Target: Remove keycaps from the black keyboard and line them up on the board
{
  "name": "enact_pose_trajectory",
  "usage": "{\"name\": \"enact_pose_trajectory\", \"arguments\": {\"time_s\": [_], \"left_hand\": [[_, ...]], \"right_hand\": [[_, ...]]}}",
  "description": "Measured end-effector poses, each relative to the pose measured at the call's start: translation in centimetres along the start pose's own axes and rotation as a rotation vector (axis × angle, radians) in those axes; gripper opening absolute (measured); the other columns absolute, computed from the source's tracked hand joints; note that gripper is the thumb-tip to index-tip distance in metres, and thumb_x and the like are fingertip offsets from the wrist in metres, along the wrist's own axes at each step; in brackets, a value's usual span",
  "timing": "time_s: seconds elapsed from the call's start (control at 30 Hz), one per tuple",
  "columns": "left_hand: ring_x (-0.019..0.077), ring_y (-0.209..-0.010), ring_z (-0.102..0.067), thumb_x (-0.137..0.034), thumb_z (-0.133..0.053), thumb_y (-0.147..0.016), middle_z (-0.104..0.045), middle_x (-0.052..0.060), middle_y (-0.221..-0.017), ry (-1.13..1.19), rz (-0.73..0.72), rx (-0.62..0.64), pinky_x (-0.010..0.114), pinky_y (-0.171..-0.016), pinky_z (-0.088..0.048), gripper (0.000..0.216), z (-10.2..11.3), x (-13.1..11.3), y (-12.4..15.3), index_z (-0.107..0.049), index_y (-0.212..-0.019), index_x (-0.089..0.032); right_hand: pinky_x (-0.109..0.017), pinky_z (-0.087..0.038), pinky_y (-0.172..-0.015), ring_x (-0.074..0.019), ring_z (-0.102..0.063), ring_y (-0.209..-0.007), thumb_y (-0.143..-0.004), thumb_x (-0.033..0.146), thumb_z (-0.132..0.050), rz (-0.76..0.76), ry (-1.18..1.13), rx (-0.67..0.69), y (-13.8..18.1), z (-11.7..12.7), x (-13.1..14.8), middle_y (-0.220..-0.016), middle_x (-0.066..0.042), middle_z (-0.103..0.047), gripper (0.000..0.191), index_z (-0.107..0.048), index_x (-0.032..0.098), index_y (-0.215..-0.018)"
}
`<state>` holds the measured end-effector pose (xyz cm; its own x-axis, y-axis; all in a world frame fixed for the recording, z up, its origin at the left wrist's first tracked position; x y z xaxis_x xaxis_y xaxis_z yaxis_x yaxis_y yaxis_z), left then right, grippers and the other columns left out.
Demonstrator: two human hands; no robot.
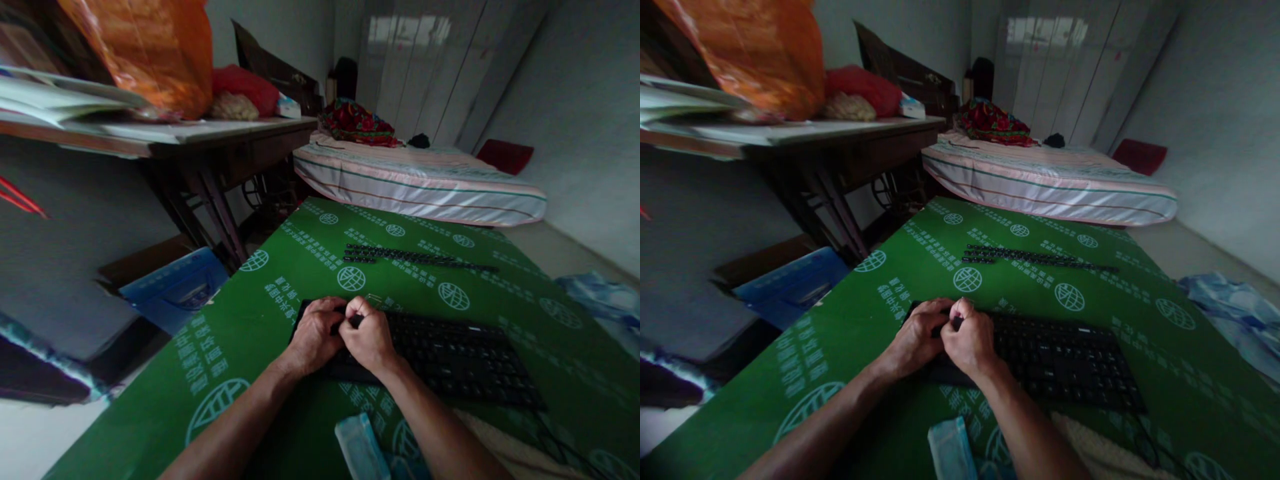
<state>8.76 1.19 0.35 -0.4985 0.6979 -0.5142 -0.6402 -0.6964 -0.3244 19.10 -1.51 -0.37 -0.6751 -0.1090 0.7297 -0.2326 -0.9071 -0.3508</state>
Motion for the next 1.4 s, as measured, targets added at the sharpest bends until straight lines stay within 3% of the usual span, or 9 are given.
{"name": "enact_pose_trajectory", "arguments": {"time_s": [0.4,0.93,1.23,1.4], "left_hand": [[0.0284,-0.108,-0.053,-0.014,-0.062,-0.069,-0.063,0.01,-0.113,-0.068,0.003,0.023,0.042,-0.095,-0.038,0.022,-0.1,-0.2,0.3,-0.071,-0.088,-0.019],[0.0266,-0.106,-0.053,-0.019,-0.056,-0.08,-0.062,0.011,-0.113,-0.082,-0.016,0.027,0.041,-0.094,-0.037,0.017,0.2,-0.7,0.4,-0.067,-0.092,-0.014],[0.0234,-0.104,-0.055,-0.018,-0.057,-0.08,-0.065,0.009,-0.106,0.013,-0.019,-0.042,0.038,-0.093,-0.04,0.014,0.3,-0.3,0.6,-0.065,-0.092,-0.017],[0.0213,-0.091,-0.058,-0.018,-0.054,-0.081,-0.066,0.009,-0.091,0.053,0.021,-0.072,0.033,-0.083,-0.046,0.012,0.7,-0.4,0.7,-0.063,-0.087,-0.015]], "right_hand": [[-0.02,-0.038,-0.052,-0.0128,-0.048,-0.052,-0.063,0.019,-0.048,-0.026,-0.084,-0.009,0.1,-0.3,-0.7,-0.055,0.003,-0.05,0.004,-0.046,0.023,-0.064],[-0.021,-0.038,-0.051,-0.0116,-0.044,-0.052,-0.06,0.018,-0.048,-0.085,-0.278,-0.063,-0.1,0.1,-1.1,-0.053,0.005,-0.044,0.007,-0.043,0.022,-0.06],[-0.021,-0.039,-0.051,-0.0109,-0.044,-0.052,-0.063,0.02,-0.052,-0.111,-0.437,-0.059,-0.3,0.0,-1.0,-0.054,0.005,-0.044,0.008,-0.045,0.02,-0.06],[-0.02,-0.036,-0.045,-0.0089,-0.041,-0.046,-0.068,0.027,-0.058,-0.148,-0.532,0.043,-0.4,0.1,-0.6,-0.051,0.006,-0.042,0.015,-0.047,0.02,-0.061]]}}
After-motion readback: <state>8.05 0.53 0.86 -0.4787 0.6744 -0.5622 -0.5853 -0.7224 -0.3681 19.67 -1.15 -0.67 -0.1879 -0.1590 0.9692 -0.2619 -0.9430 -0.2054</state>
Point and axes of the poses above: each hand's wrist, its own y-axis away from the middle knuckle, its own z-axis out of the back of the hand, x = y × z, the point moved 5 cm from there along -y, towards the middle knuckle
